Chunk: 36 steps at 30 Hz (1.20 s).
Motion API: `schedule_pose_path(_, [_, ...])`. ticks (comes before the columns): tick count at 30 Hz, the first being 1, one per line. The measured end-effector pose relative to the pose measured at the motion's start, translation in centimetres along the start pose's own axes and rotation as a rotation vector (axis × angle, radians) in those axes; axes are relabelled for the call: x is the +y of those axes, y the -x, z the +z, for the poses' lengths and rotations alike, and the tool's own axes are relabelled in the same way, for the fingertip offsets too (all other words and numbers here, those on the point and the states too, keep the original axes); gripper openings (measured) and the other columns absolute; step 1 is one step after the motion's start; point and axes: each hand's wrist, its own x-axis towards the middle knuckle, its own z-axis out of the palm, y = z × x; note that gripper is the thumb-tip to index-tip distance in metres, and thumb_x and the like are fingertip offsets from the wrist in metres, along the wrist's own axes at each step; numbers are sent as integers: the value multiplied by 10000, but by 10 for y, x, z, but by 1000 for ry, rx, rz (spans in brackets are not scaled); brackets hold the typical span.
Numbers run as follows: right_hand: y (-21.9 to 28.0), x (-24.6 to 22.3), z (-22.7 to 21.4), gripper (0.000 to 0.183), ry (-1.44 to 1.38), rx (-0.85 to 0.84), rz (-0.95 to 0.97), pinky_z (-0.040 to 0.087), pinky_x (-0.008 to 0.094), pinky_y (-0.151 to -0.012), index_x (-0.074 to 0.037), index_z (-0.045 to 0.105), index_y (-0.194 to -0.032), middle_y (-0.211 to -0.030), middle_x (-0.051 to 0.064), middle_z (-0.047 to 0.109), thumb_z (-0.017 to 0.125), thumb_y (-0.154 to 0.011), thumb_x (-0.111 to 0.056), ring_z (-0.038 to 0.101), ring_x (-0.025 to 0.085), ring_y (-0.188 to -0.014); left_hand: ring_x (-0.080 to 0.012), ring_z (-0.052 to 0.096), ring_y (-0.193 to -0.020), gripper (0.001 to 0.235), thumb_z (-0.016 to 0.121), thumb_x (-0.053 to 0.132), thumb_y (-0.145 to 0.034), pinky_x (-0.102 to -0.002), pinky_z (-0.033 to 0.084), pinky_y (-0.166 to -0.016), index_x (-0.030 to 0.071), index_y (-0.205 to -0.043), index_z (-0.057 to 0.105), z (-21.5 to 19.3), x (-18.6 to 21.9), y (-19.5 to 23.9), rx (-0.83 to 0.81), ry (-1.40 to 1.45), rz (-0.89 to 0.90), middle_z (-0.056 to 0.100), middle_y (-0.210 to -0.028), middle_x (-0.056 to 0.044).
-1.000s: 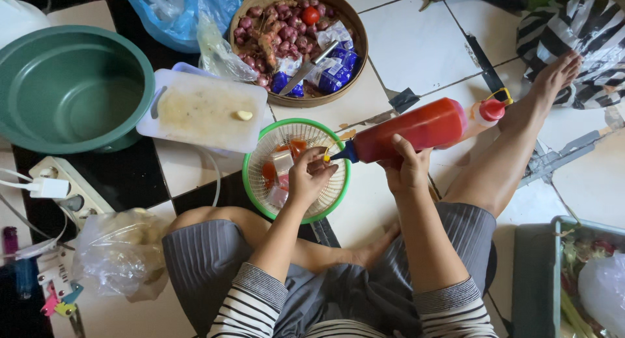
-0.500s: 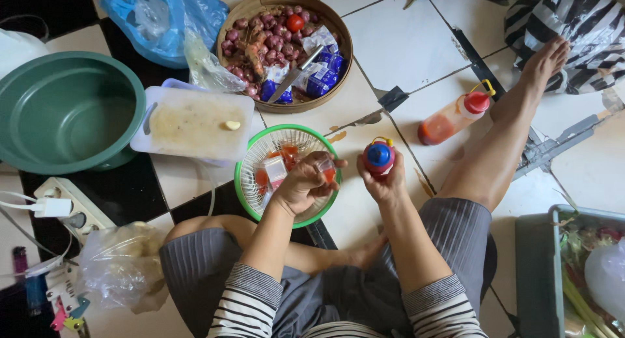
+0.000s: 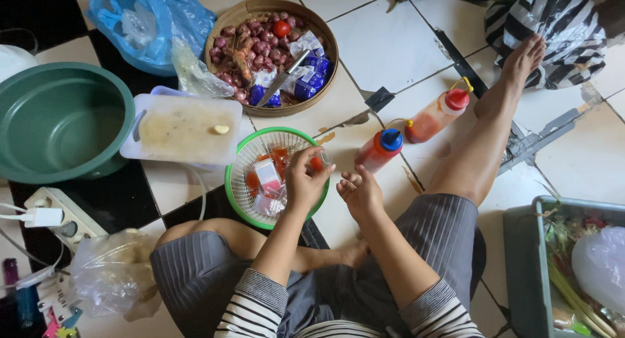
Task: The person sits on the floor and repeatedly fills small plastic sachets with a red sauce from a squeeze bottle. They open each sachet, squeeze the sauce inside, and then place the filled sachet into a green basket.
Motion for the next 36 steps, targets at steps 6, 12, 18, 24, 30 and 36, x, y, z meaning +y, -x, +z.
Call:
schedule_pose_path(6, [33,-23,40,172,556,-262,-300,620,385,-639,-2,646,-947,-707,132,638,711,-898,-153,660,218,-624,-218,679,-822,478,860,59,-625,-251,601,-544,176,-1070,732,5,2,5,13,-42,122,710,-961,-42])
schedule_pose_path(12, [26,-32,42,82,651,-350,-348,622,355,-614,27,668,-849,-648,131,632,711,-859,-42,656,200,-583,-242,657,-942,537,802,101,-728,-302,626,-688,124,-1235,628,-16,26,5,-105,205,-106,652,-1136,-118])
schedule_pose_path(18, [20,-41,46,82,587,-369,-307,622,361,-637,21,666,-838,-634,118,614,713,-863,-41,660,194,-606,-230,675,-996,340,711,101,-909,-314,588,-864,77,-1239,630,-15,-9,10,-134,802,-689,671,-1117,-128])
schedule_pose_path(24, [29,-54,52,69,638,-427,-360,598,337,-628,26,663,-827,-637,114,609,708,-862,-13,646,185,-612,-192,730,-903,247,700,189,-866,-329,599,-812,159,-1110,681,-25,-66,7,-274,244,-622,748,-948,-52])
schedule_pose_path(30, [20,-54,45,68,704,-432,-411,585,309,-606,38,666,-829,-621,123,611,717,-853,0,636,179,-578,-225,701,-995,264,721,344,-815,-424,574,-866,306,-1076,725,-43,-53,-14,-439,-416,-340,735,-962,24])
schedule_pose_path(36, [16,-47,44,55,697,-440,-406,589,304,-610,47,665,-838,-621,127,619,702,-853,10,643,177,-577,-238,387,-1367,382,617,427,-887,-643,350,-1099,272,-1235,586,-58,11,-10,-679,-827,-345,451,-1407,30])
